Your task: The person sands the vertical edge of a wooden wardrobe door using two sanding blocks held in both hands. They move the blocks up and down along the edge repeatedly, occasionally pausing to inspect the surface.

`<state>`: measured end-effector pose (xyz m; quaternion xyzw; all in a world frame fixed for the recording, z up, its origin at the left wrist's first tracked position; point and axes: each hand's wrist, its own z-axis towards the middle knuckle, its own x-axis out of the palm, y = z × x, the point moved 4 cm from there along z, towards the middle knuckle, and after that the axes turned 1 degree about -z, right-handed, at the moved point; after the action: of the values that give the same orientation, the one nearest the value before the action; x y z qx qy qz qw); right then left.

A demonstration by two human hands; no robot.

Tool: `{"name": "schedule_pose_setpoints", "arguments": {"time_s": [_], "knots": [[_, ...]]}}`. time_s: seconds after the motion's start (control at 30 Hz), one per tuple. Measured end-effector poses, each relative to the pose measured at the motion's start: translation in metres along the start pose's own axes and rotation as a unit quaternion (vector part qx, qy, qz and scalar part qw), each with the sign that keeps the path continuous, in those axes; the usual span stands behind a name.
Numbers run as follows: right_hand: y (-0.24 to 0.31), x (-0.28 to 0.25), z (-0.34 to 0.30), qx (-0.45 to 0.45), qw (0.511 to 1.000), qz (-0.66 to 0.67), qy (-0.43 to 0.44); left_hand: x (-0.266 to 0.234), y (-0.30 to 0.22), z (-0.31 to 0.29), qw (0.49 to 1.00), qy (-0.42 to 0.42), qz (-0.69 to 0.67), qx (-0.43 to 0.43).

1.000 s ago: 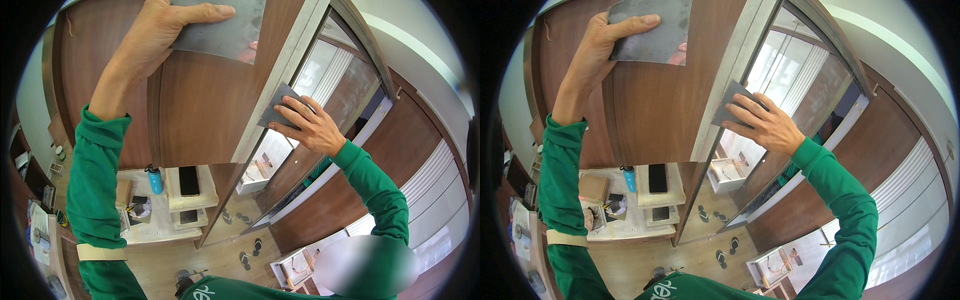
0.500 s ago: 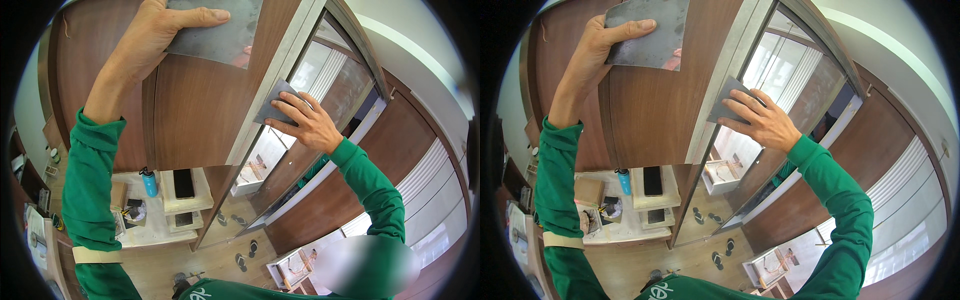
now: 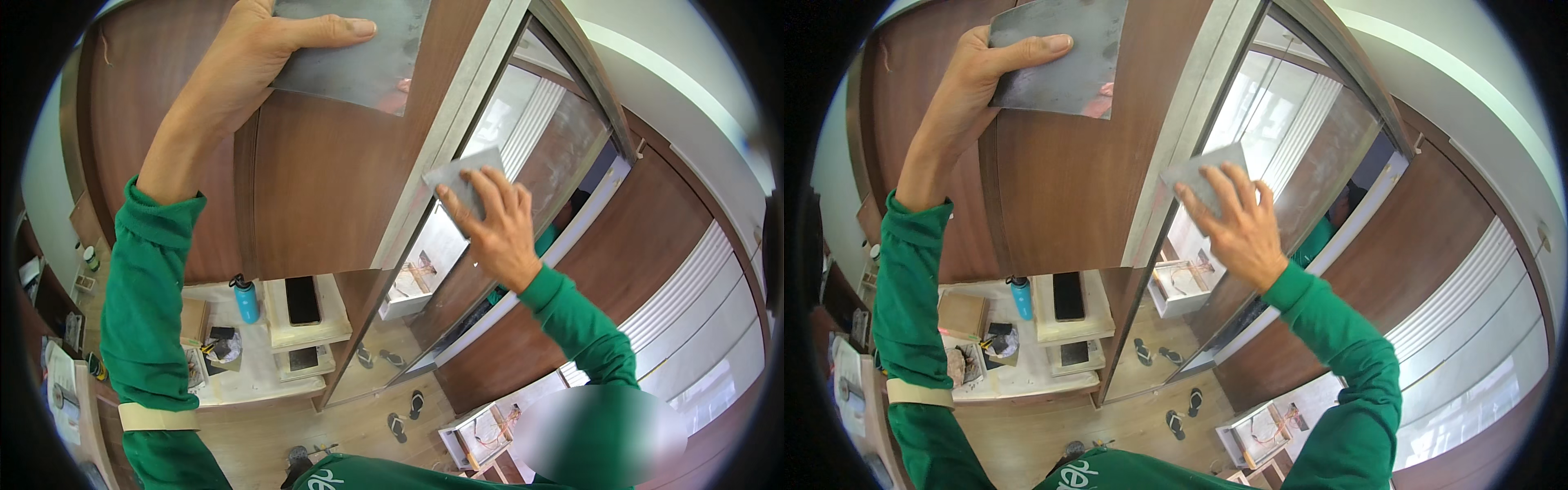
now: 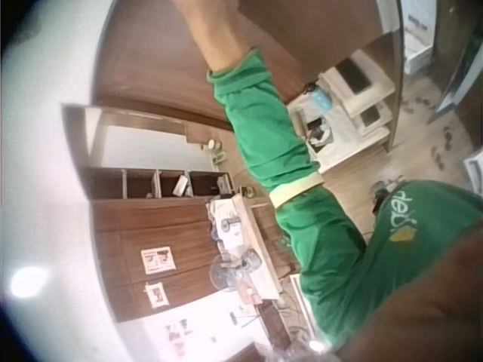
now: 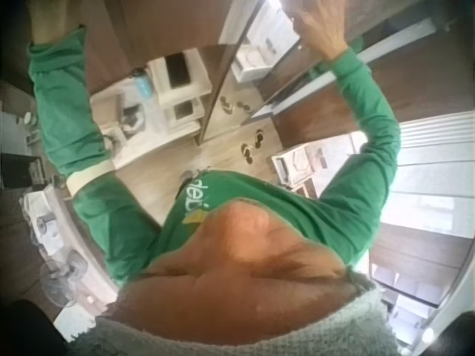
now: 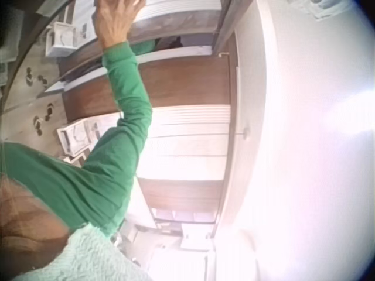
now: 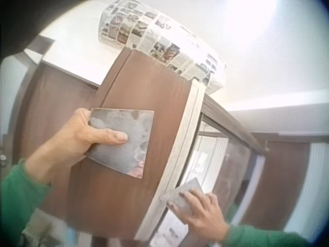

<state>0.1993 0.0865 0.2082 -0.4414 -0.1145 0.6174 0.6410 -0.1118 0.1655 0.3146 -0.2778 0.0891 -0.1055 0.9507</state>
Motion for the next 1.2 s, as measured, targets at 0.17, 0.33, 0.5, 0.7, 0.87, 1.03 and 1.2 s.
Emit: {"name": "schedule_pose_setpoints", "arguments": {"time_s": [0.17,0.33,0.5,0.7,0.87,1.03,1.2], "knots": [[0.045,0.020,-0.039,0.047,0.997,0.047,0.041,-0.001,0.002,0.003,1.000,0.010,-0.015,-0.007],[0.051,-0.010,-0.044,0.093,0.984,0.148,0.042,0.004,-0.010,-0.002,0.999,0.004,-0.041,-0.016],[0.071,-0.047,-0.079,0.294,0.831,0.471,0.041,0.008,-0.009,-0.017,0.997,-0.009,-0.074,-0.038],[0.115,-0.053,-0.112,0.501,0.401,0.767,-0.025,0.100,0.038,-0.160,0.924,-0.074,-0.264,-0.267],[0.144,-0.052,-0.119,0.547,0.297,0.778,-0.088,0.162,0.089,-0.239,0.809,-0.185,-0.356,-0.431],[0.162,-0.035,-0.132,0.550,0.370,0.746,-0.066,0.172,0.089,-0.237,0.861,-0.177,-0.301,-0.369],[0.168,-0.029,-0.166,0.477,0.597,0.644,0.030,0.166,0.089,-0.234,0.860,-0.206,-0.305,-0.353]]}}
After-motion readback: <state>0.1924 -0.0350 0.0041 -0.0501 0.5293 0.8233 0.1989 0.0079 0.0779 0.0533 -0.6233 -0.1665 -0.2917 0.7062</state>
